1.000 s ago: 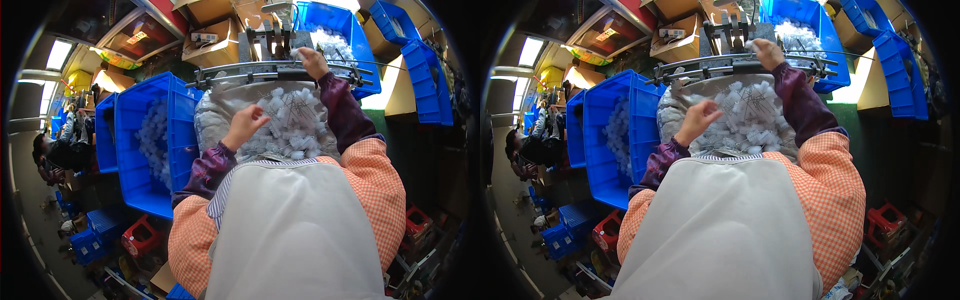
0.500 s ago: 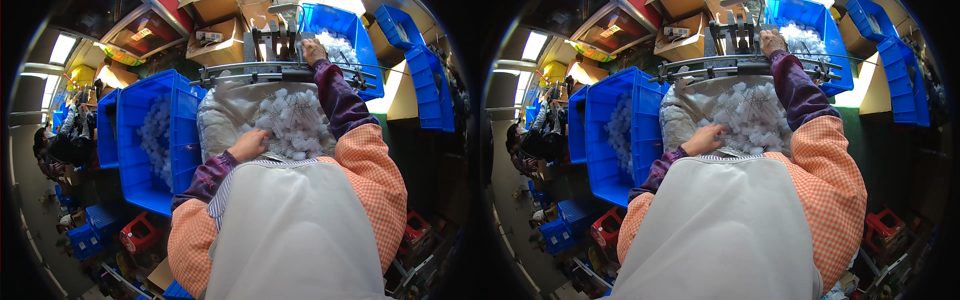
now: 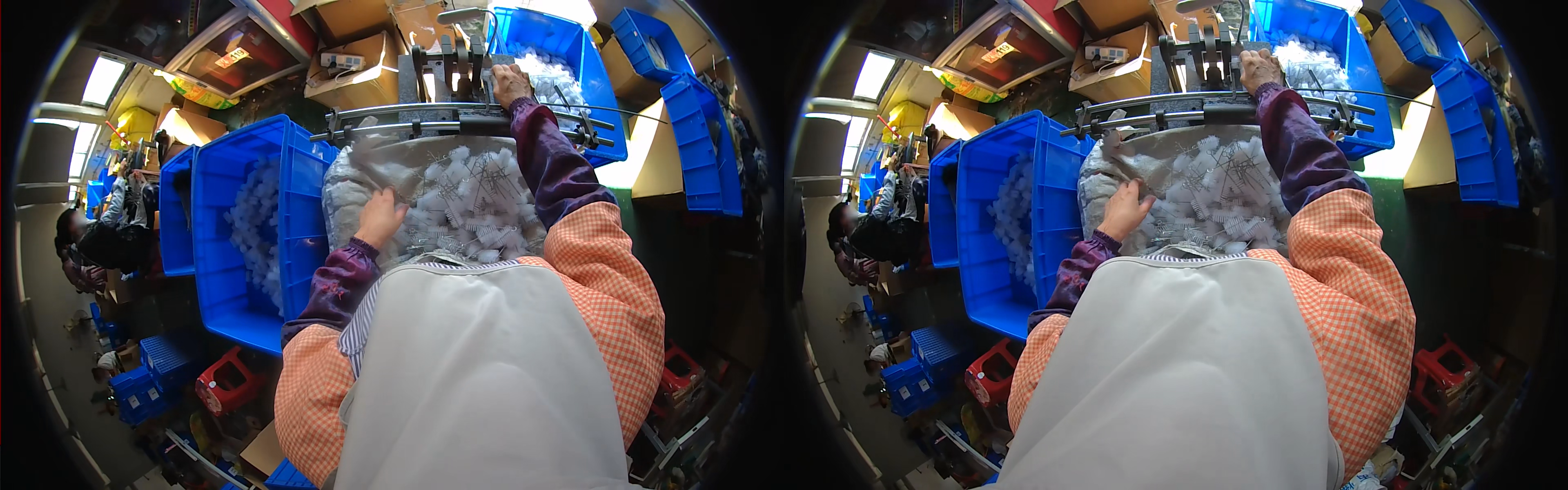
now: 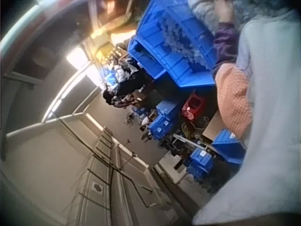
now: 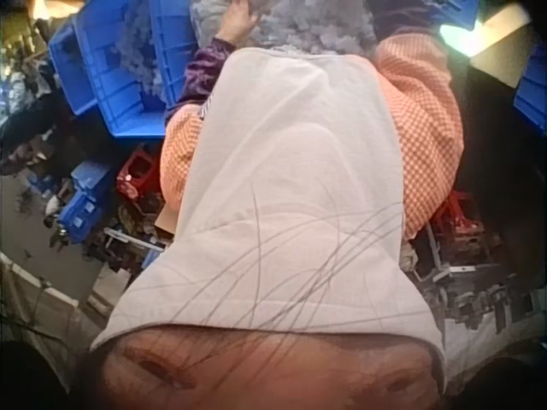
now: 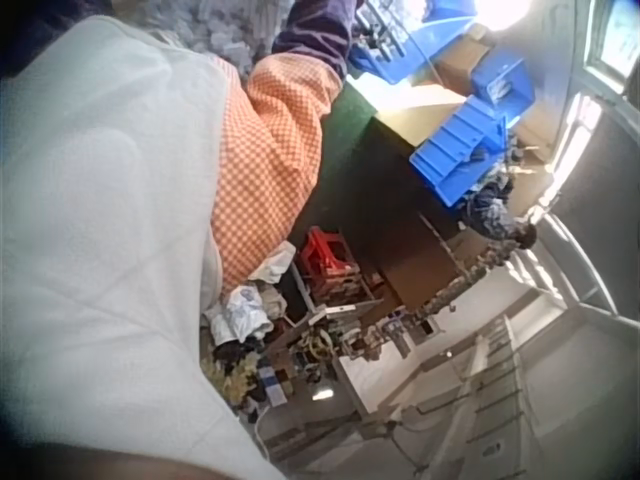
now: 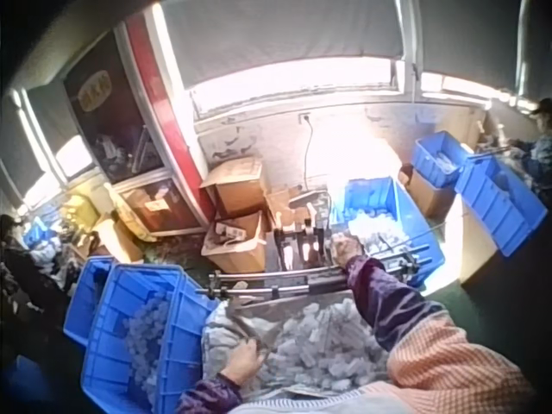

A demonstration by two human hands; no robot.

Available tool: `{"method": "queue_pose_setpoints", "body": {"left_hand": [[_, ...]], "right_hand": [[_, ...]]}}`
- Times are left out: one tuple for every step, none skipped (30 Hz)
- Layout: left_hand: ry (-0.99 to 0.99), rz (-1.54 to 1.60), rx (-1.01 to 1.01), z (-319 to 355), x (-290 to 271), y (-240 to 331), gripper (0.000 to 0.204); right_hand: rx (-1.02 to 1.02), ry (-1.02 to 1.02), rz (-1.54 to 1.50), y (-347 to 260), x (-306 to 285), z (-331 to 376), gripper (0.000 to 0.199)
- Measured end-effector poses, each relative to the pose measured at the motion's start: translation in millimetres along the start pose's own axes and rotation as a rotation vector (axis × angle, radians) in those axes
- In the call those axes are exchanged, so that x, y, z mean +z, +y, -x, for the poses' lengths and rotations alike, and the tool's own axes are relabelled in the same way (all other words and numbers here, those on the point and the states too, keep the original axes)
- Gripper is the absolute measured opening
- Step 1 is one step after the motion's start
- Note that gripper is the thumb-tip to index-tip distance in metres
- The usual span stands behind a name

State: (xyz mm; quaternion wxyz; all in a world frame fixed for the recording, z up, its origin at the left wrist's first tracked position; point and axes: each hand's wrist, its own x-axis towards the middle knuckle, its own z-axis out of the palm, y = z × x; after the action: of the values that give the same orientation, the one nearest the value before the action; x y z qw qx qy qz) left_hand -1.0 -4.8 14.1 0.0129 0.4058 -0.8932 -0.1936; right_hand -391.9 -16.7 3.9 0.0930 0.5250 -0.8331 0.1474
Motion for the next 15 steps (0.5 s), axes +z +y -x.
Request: {"method": "queue_pose_setpoints", "body": {"left_hand": [[-0.026, 0.013, 0.013, -1, 5, -1, 0.040], [-0.051, 0.027, 0.026, -3, 8, -3, 0.040], [-0.093, 0.038, -0.009, -4, 11, -4, 0.041], [-0.136, 0.051, -0.042, -6, 10, -2, 0.041], [-0.178, 0.064, -0.075, -8, 10, 0, 0.041], [-0.168, 0.071, -0.045, -9, 12, -1, 0.040], [-0.157, 0.078, -0.018, -8, 15, -3, 0.040], [-0.146, 0.085, 0.009, -8, 18, -4, 0.039], [-0.153, 0.088, -0.003, -9, 20, -5, 0.038], [-0.165, 0.091, -0.013, -9, 20, -5, 0.037], [-0.176, 0.093, -0.023, -8, 21, -5, 0.036], [-0.196, 0.085, -0.013, -8, 21, -4, 0.036], [-0.212, 0.076, -0.004, -8, 18, -3, 0.036], [-0.227, 0.067, 0.006, -9, 17, -2, 0.036], [-0.235, 0.065, 0.009, -9, 16, -3, 0.034]], "right_hand": [[-0.008, 0.010, -0.007, -1, 0, 0, 0.017], [-0.004, -0.003, -0.017, -2, -1, -1, 0.017], [0.000, -0.016, -0.027, -3, -1, -2, 0.017], [0.006, -0.029, -0.035, -2, -1, -3, 0.017], [0.010, -0.042, -0.022, 0, 1, -4, 0.017], [0.013, -0.054, -0.009, 1, 2, -3, 0.018], [0.013, -0.067, 0.002, 1, 2, -4, 0.018], [0.004, -0.068, -0.015, 1, 2, -5, 0.019], [-0.004, -0.070, -0.031, 0, 2, -6, 0.021], [-0.009, -0.074, -0.047, 0, 2, -5, 0.022], [0.019, -0.075, -0.028, -1, 2, -4, 0.022], [0.048, -0.076, -0.009, -1, 3, -4, 0.022], [0.074, -0.074, 0.010, -3, 2, -6, 0.022], [0.108, -0.116, 0.056, -3, -3, -6, 0.025], [0.136, -0.096, 0.066, 0, -3, -5, 0.026]]}}
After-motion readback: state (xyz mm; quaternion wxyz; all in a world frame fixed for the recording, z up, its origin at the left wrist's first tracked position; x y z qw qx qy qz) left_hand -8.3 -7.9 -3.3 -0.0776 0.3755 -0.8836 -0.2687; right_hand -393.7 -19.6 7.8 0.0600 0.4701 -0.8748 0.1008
